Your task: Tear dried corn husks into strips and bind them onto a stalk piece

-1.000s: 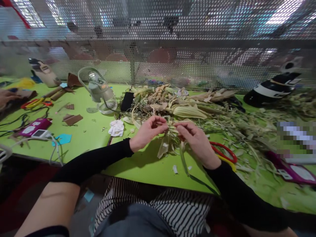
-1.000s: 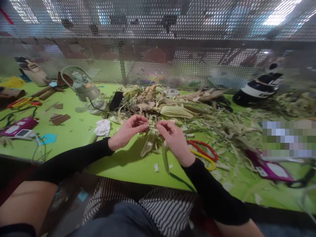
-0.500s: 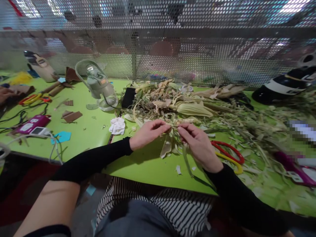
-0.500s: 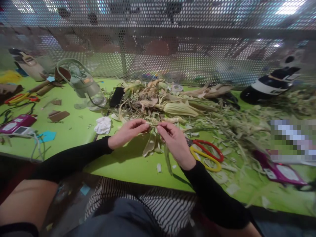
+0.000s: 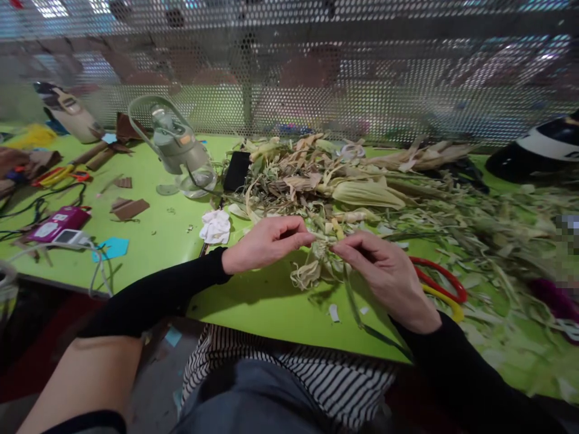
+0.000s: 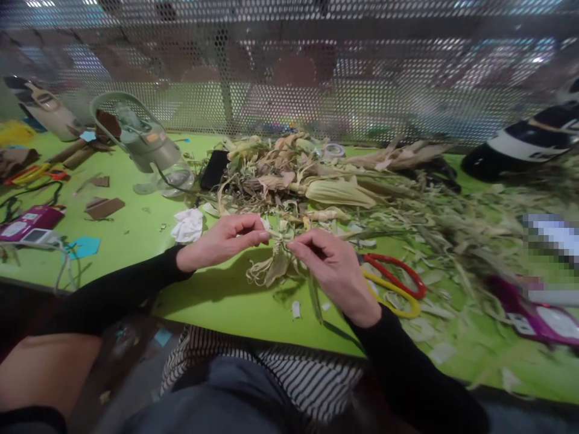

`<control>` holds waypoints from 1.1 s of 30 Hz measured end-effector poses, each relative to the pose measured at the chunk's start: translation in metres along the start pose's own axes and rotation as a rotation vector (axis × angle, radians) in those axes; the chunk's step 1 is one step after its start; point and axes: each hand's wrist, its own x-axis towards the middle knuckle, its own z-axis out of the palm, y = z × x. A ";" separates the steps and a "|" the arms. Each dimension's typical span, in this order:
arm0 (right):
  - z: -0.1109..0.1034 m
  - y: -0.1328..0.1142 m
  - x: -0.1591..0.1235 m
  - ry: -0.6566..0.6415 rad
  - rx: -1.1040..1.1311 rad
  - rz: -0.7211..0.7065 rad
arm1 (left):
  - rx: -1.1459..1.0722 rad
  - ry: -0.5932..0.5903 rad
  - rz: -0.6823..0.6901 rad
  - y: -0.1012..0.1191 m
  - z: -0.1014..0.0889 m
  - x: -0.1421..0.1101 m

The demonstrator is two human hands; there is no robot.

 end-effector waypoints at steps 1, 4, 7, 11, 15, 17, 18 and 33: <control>0.000 0.000 -0.001 0.000 -0.001 0.000 | 0.012 0.000 0.005 0.000 -0.001 0.000; -0.001 0.001 -0.003 0.001 -0.008 0.003 | 0.017 -0.006 0.006 0.000 -0.002 0.001; -0.001 0.003 -0.003 -0.003 -0.001 0.032 | -0.063 -0.021 -0.037 -0.004 -0.001 0.003; 0.007 0.009 0.002 0.023 0.008 0.090 | -0.417 -0.083 -0.170 -0.013 0.010 0.007; 0.019 0.013 0.005 0.048 -0.010 0.055 | -0.766 -0.051 -0.341 -0.017 0.027 0.009; 0.021 0.012 0.005 0.037 -0.045 0.024 | -0.861 0.029 -0.398 -0.015 0.031 0.009; 0.022 0.011 0.004 0.034 -0.064 0.013 | -0.884 0.062 -0.424 -0.014 0.033 0.010; 0.006 0.006 0.005 -0.002 -0.150 0.043 | -0.895 0.076 -0.447 -0.009 0.029 0.006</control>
